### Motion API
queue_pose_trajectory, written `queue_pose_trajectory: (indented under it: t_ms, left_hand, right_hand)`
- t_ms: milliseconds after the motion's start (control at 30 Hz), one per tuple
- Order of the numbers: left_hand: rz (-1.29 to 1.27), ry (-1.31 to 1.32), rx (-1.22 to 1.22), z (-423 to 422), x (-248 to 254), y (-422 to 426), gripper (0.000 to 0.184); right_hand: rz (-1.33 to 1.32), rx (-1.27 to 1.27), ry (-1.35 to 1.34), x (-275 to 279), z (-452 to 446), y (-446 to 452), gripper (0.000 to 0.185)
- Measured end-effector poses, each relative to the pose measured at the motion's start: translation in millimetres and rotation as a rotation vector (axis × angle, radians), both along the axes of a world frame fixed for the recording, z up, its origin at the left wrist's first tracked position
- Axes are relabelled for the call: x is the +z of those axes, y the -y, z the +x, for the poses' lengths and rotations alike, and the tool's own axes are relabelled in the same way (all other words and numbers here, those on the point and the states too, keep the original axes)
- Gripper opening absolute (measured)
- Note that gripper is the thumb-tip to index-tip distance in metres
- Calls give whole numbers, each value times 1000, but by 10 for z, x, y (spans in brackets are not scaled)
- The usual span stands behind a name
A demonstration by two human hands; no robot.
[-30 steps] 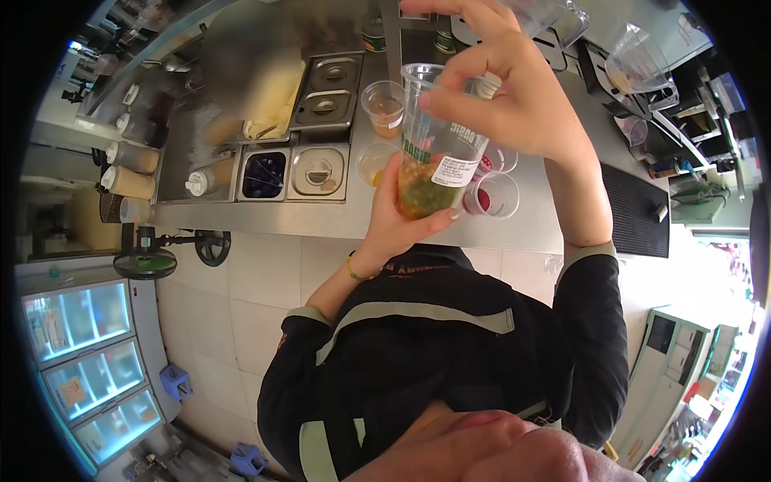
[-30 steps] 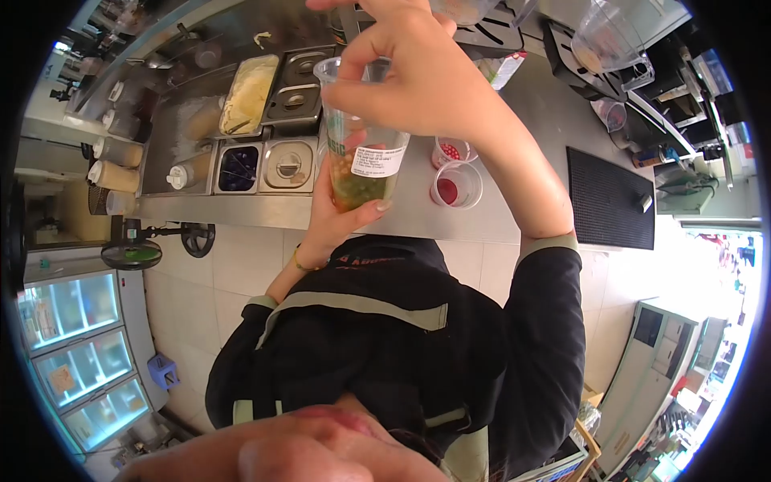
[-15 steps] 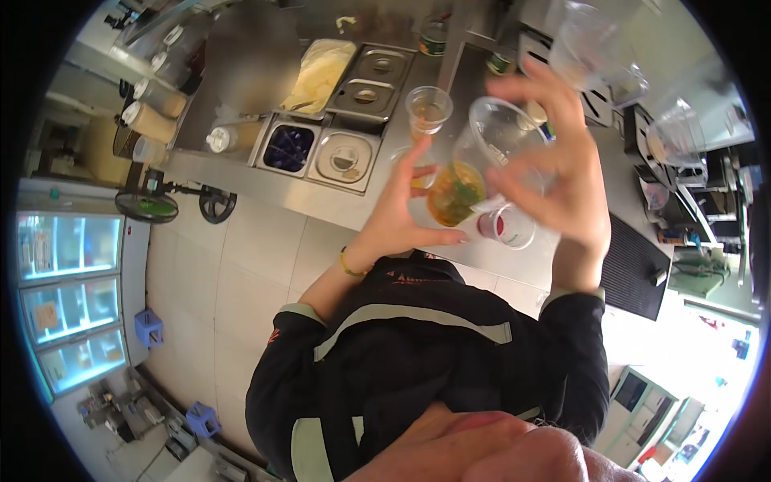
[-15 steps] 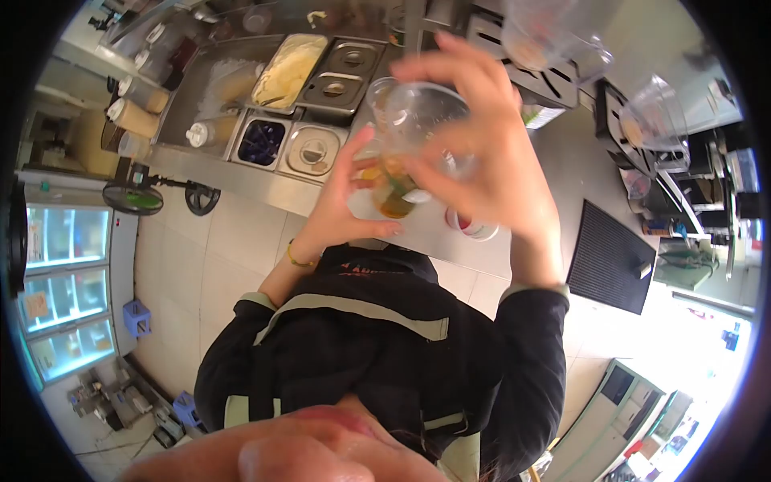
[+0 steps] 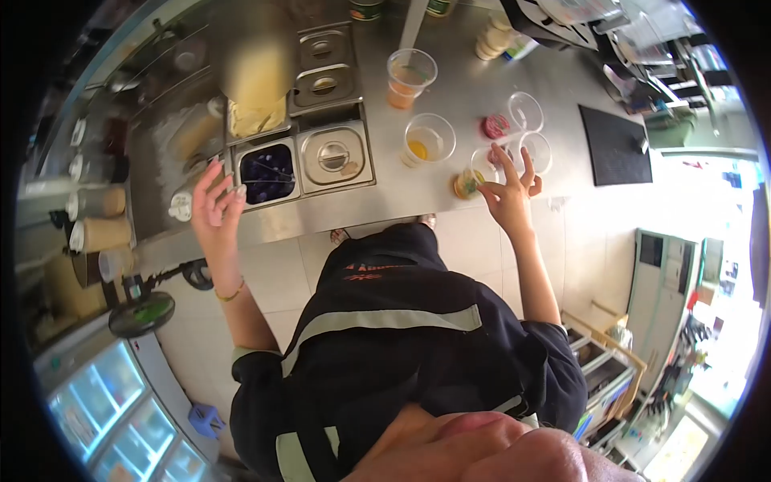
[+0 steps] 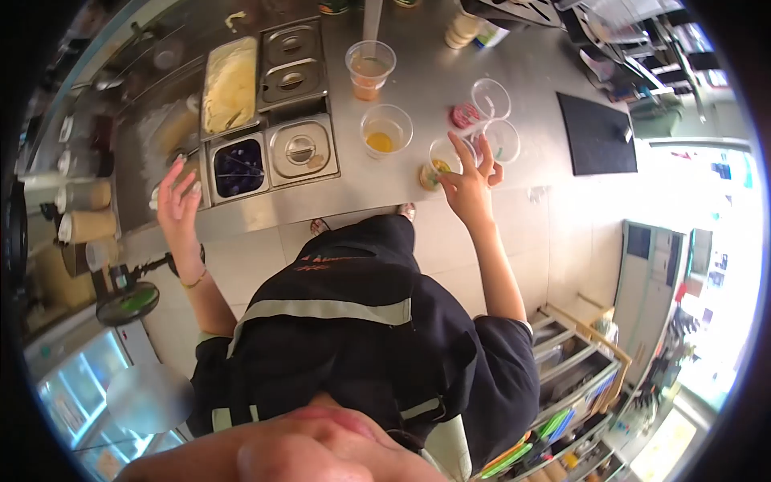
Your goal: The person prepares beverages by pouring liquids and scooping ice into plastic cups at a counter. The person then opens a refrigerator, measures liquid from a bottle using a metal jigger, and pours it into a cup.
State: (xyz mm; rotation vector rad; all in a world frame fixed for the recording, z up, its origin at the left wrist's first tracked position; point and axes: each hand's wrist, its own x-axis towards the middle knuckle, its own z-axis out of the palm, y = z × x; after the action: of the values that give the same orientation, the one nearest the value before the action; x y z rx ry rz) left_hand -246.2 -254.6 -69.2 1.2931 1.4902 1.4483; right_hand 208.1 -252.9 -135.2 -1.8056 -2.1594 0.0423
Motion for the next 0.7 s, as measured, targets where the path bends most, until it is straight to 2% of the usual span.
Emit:
queue_pose_trajectory:
  t_ms: [67, 167, 233, 267, 300, 333, 400, 467, 533, 567, 600, 633, 667, 700]
  left_hand:
    - [-35, -25, -78, -186, -5, -68, 45]
    - [-24, -101, -232, -379, 54, -201, 42]
    - [37, -278, -244, -532, 207, -269, 38]
    - [64, -379, -222, -583, 343, -302, 36]
    - [126, -445, -171, -690, 480, -347, 36]
    - [179, -518, -139, -852, 620, -404, 35]
    - [376, -463, -74, -1245, 955, -654, 33]
    - [491, -590, 98, -1596, 1425, -929, 29]
    - [761, -804, 263, -1892, 1936, -1207, 34]
    - [780, -797, 377, -1935, 2226, -1294, 42]
    - [799, -788, 491, -2023, 2422, -1374, 50]
    - [841, -864, 535, -2237, 2518, -1526, 51]
    - [882, -943, 575, -2477, 2617, -1736, 52]
    - [925, -1024, 612, -2726, 2712, -1965, 53]
  right_hand:
    - [-54, -52, 99, 6, -89, 77, 3]
    - [-124, -110, 151, 55, -145, 161, 15]
    - [-154, -150, 152, 166, -132, 156, 43]
    - [-131, -171, 117, 330, -186, 99, 68]
    - [4, -162, 61, 407, -194, -8, 73]
    - [128, -107, 12, 476, -216, -183, 68]
    - [250, 3, -116, 1083, -761, -550, 61]
    - [328, 338, -431, 1576, -1453, -983, 53]
    - [318, 632, -651, 1983, -2359, -1432, 48]
    - [100, 614, -800, 2123, -2837, -1632, 48]
    - [-7, 728, -1003, 2249, -3366, -1828, 50]
    - [59, 775, -1008, 2237, -3852, -2225, 51]
    - [-10, 710, -1044, 2318, -4316, -2466, 58]
    - [-36, 551, -1325, 2318, -4871, -2763, 20]
